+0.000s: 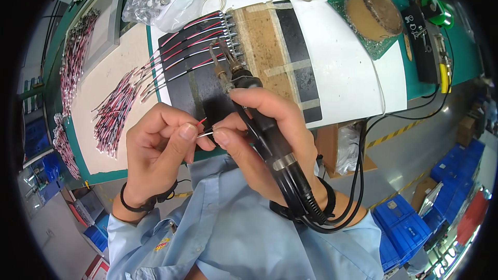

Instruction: Soldering wires onto a connector board at an electronics workstation.

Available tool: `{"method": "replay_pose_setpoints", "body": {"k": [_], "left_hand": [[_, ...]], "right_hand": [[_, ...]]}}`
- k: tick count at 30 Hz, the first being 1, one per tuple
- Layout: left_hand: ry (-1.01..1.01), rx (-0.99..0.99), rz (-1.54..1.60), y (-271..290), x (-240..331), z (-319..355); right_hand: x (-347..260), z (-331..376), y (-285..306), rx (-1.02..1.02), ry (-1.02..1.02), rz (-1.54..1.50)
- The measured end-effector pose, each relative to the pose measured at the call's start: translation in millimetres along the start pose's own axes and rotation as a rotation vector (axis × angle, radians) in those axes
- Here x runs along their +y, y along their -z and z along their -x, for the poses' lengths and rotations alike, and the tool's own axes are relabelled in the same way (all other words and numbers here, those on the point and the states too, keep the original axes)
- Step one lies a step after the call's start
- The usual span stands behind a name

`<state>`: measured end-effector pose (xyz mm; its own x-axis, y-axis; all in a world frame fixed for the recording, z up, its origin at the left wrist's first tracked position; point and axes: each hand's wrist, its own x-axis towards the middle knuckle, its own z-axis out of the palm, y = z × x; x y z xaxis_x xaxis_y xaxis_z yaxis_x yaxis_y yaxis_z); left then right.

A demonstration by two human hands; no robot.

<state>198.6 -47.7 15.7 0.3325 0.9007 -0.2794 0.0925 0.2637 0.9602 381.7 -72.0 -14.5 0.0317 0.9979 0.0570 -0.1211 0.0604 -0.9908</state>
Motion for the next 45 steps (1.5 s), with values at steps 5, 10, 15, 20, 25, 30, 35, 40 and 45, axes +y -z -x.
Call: {"method": "replay_pose_setpoints", "body": {"k": [5, 10, 15, 20, 25, 30, 35, 40, 45], "left_hand": [[-0.097, -0.025, -0.103, 1.6, -3.7, 6.4], [-0.129, -0.028, -0.036, 3.4, -5.9, 4.8], [0.026, 0.007, 0.073, 1.2, 0.6, 0.8], [0.134, 0.013, 0.043, -0.3, 4.3, -16.6], [0.198, 0.007, -0.186, 9.8, 3.8, -56.7], [0.235, -0.013, -0.174, 15.4, 11.9, -84.4], [0.125, -0.2, -0.264, 10.5, 15.3, -78.2], [0.102, -0.151, -0.265, 10.9, 10.5, -70.6], [0.294, -0.005, -0.163, 11.0, 4.6, -79.2]], "right_hand": [[1.2, -0.2, 2.8, -0.114, 0.12, 0.111], [-0.5, -2.5, 1.7, -0.124, 0.153, 0.122], [7.3, -3.9, 0.3, -0.094, 0.207, 0.114], [22.3, -9.3, 3.7, 0.071, 0.291, 0.231], [24.9, -29.2, 45.0, -0.015, 0.493, 0.674], [32.4, -45.7, 55.5, -0.13, 0.438, 0.624], [31.8, -50.9, 34.4, -0.097, 0.233, 0.304], [30.0, -52.7, 31.0, -0.199, 0.083, 0.157], [32.3, -47.8, 37.2, -0.158, 0.215, 0.486]]}}
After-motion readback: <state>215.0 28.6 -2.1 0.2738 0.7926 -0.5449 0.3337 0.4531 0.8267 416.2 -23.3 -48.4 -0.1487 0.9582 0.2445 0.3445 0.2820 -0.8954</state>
